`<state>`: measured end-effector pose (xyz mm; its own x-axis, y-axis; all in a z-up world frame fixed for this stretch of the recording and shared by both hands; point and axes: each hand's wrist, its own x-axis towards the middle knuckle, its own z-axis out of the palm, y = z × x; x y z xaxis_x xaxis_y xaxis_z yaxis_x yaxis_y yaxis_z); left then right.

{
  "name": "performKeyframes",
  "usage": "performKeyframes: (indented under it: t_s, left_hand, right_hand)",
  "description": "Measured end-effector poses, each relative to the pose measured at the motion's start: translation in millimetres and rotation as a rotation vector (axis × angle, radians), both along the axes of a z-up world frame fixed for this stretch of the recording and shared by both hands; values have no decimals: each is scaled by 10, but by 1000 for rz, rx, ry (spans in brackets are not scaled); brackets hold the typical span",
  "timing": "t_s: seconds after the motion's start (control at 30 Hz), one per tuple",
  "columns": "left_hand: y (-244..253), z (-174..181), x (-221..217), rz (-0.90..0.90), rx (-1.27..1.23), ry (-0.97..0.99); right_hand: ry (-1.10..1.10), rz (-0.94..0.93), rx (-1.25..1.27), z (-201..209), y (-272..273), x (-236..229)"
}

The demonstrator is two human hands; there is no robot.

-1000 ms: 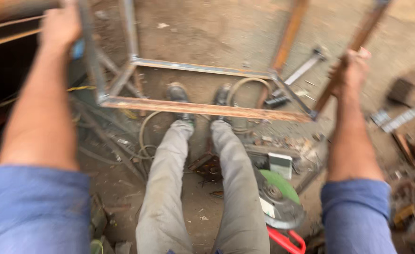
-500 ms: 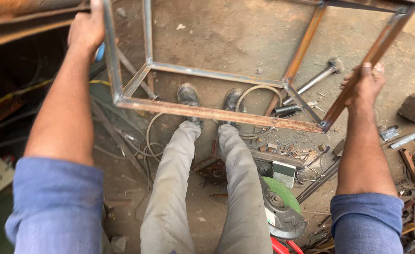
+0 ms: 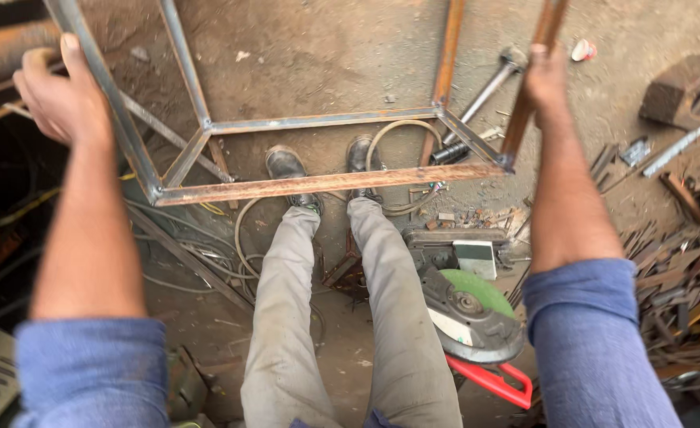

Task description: The person welds a rectangular metal frame using a handheld welding torch, creating bright sparks. They measure the frame with a tape measure, adjust metal bars, and consult a notebook with handwritten notes and diagrams before continuing to weld and assemble the structure.

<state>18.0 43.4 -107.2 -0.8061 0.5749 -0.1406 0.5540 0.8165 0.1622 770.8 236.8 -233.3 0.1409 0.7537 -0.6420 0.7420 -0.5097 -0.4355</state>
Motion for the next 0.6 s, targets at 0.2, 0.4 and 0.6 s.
performKeyframes:
  t_s: [0.2, 0.4, 0.6]
  left_hand:
    - [-306, 981, 1600, -367, 298, -279]
    - [-1033, 2389, 2865, -313, -12, -615]
    - [-1495, 3359, 2724, -482, -283, -637]
  right_hand:
    - [-327, 46, 517, 711, -1146, -1159]
    - [86, 4, 351, 2819, -2851, -2247]
    - [47, -229, 399, 3803, -3428, -1653]
